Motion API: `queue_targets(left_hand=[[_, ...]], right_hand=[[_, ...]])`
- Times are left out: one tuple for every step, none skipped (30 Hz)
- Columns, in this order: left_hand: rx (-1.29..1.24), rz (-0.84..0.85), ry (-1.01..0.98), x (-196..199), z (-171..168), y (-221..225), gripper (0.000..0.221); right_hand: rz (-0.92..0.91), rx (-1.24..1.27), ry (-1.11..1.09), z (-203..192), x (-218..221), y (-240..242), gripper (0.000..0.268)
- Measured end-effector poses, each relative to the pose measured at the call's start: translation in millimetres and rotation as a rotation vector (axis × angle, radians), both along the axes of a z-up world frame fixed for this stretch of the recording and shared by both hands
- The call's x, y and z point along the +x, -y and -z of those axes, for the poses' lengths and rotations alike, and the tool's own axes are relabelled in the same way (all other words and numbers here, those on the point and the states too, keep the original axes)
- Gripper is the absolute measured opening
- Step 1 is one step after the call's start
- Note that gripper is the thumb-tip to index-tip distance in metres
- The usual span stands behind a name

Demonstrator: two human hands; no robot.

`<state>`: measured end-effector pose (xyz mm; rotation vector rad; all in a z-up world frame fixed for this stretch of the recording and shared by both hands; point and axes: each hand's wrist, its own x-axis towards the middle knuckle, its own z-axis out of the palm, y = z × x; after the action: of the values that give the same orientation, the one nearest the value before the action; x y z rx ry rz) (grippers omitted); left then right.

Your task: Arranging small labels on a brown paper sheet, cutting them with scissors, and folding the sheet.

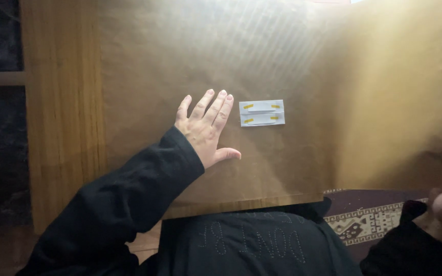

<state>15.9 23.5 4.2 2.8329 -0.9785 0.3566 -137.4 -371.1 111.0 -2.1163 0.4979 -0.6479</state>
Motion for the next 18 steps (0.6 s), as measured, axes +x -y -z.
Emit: queue_targets(left_hand=[[0.015, -0.005, -0.013, 0.3, -0.7, -0.4, 0.129], [0.016, -0.012, -0.013, 1.1, 0.9, 0.7, 0.129], [0.0, -0.01, -0.002, 1.0, 2.2, 0.5, 0.13], [-0.017, -0.008, 0.01, 0.8, 3.3, 0.0, 0.13], [-0.013, -0.02, 0.009, 0.6, 3.4, 0.3, 0.13], [-0.009, -0.018, -0.014, 0.6, 3.5, 0.4, 0.131], [-0.006, -0.015, -0.037, 1.3, 3.7, 1.3, 0.131], [-0.005, -0.025, -0.037, 1.1, 3.9, 0.3, 0.131], [-0.017, -0.018, -0.031, 1.4, 4.2, -0.1, 0.131], [-0.029, -0.012, -0.024, 1.8, 4.4, -0.1, 0.13], [-0.028, -0.017, -0.025, 1.9, 4.7, -0.4, 0.13], [-0.044, -0.017, -0.038, 2.2, 5.2, -0.4, 0.13], [-0.061, -0.013, -0.051, 2.7, 6.0, -0.5, 0.13], [-0.061, -0.014, -0.052, 2.7, 5.8, -0.9, 0.13], [-0.097, -0.009, -0.067, 3.2, 5.5, -1.1, 0.128], [-0.133, -0.004, -0.082, 3.5, 5.2, -1.4, 0.125], [-0.133, -0.006, -0.082, 3.3, 2.9, -1.3, 0.125], [-0.145, -0.01, -0.099, 3.0, 0.6, -1.3, 0.118]], right_hand=[[-0.072, 0.161, -0.032, -16.5, 13.1, -29.1, 0.054], [-0.079, 0.161, -0.033, -26.6, 21.2, -48.2, 0.054], [-0.16, 0.133, -0.018, -36.5, 28.9, -68.1, 0.056], [-0.241, 0.105, -0.003, -46.7, 36.4, -88.3, 0.059], [-0.253, 0.109, -0.004, -21.0, 25.0, -59.4, 0.059], [-0.257, 0.008, 0.041, 4.8, 14.3, -30.5, 0.041], [-0.259, -0.095, 0.087, 30.3, 4.3, -1.1, 0.028], [-0.27, -0.093, 0.087, 25.2, 11.8, -13.7, 0.028], [-0.349, -0.11, 0.083, 19.9, 17.8, -26.3, 0.022], [-0.428, -0.127, 0.078, 14.6, 23.7, -38.6, 0.017], [-0.433, -0.126, 0.077, 10.4, 27.2, -51.5, 0.017], [-0.439, -0.16, 0.079, 6.3, 30.6, -64.1, 0.014], [-0.439, -0.195, 0.081, 2.6, 32.5, -77.4, 0.013], [-0.44, -0.195, 0.08, -2.5, 35.9, -89.7, 0.013], [-0.497, -0.23, 0.072, -7.7, 39.8, -101.8, 0.012], [-0.555, -0.265, 0.065, -13.1, 43.5, -114.0, 0.013], [-0.556, -0.265, 0.064, -15.6, 45.3, -122.3, 0.013], [-0.558, -0.378, 0.081, -18.1, 46.9, -130.7, 0.012]])
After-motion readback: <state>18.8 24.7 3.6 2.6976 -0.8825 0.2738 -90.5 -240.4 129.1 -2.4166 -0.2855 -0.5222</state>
